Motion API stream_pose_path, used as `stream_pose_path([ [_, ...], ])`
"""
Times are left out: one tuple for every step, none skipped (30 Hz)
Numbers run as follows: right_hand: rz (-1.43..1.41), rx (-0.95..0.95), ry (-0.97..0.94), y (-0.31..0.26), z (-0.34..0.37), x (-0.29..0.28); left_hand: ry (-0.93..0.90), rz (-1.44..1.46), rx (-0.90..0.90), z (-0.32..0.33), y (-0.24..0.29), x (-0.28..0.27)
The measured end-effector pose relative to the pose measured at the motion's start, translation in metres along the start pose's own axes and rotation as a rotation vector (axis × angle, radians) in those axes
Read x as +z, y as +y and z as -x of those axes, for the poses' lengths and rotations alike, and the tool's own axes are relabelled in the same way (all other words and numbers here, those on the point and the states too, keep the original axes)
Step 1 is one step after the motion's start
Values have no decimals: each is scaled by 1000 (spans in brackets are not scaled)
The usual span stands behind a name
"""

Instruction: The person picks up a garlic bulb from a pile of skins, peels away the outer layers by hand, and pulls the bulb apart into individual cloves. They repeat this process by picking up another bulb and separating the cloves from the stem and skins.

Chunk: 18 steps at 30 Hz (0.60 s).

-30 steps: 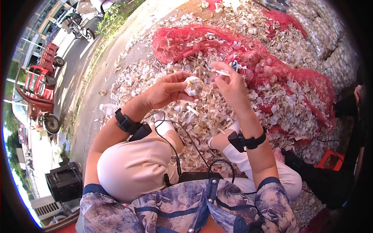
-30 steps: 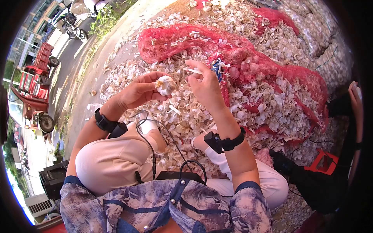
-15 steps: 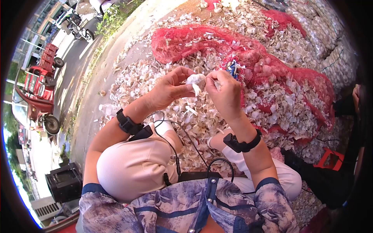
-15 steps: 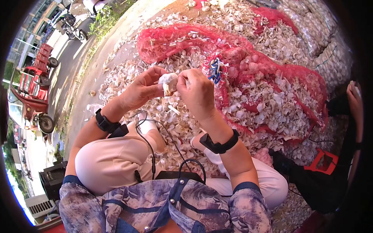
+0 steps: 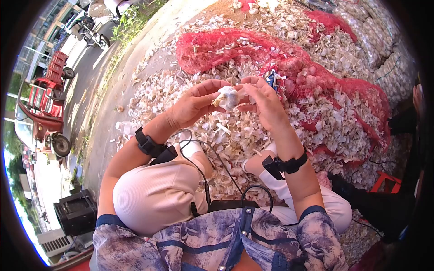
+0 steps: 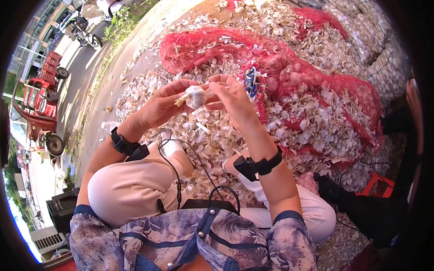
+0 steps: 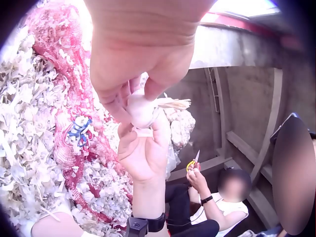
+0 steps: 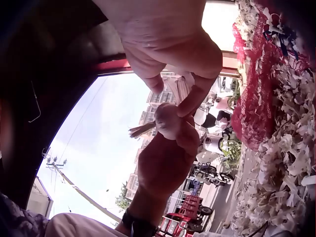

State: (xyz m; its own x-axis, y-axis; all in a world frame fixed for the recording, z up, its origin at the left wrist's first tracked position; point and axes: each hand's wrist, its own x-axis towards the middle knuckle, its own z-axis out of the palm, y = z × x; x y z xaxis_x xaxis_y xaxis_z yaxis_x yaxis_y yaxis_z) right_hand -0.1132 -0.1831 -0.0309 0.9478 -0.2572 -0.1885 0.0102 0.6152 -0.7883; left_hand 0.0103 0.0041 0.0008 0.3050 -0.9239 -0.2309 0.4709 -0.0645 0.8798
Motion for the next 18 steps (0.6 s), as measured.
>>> stream_pose_path([
  [103, -54, -29, -1, 2, 5, 30, -40, 2, 0, -2, -2],
  [207, -108, -58, -1, 4, 9, 30, -39, 2, -1, -4, -4],
  [207, -108, -58, 2, 3, 9, 27, 46, -1, -1, -4, -5],
  [212, -133, -43, 7, 2, 8, 22, 131, -5, -2, -4, -5],
  [217, -158, -29, 9, 2, 7, 21, 130, -5, -1, -4, -5],
  [218, -159, -29, 8, 3, 7, 27, 86, 36, 2, 0, 2],
  [258, -149, -33, 5, 5, 9, 34, 42, 75, 3, 2, 7],
  [297, -138, -38, 4, 6, 10, 34, 41, 76, 2, 3, 8],
  [297, -137, -40, 5, 7, 11, 25, -63, 64, 2, 3, 8],
  [313, -117, -28, 5, 7, 13, 16, -168, 51, 1, 4, 8],
  [328, -98, -16, 6, 7, 14, 18, -168, 52, 1, 4, 8],
  [328, -95, -18, 6, 7, 12, 20, -178, 65, 2, 4, 8],
  [466, -153, 73, 4, 6, 8, 20, -189, 78, 2, 4, 9],
  [603, -213, 165, 2, 4, 4, 19, -190, 79, 2, 4, 10],
  [604, -213, 166, -1, 3, 2, 40, -217, 76, 4, 6, 14],
  [556, -262, 132, -6, 2, 1, 61, -245, 73, 4, 8, 16],
  [507, -307, 99, -9, 3, 2, 62, -243, 71, 4, 6, 15],
  [506, -303, 101, -13, 7, 6, 90, -277, 83, 3, 3, 12],
])
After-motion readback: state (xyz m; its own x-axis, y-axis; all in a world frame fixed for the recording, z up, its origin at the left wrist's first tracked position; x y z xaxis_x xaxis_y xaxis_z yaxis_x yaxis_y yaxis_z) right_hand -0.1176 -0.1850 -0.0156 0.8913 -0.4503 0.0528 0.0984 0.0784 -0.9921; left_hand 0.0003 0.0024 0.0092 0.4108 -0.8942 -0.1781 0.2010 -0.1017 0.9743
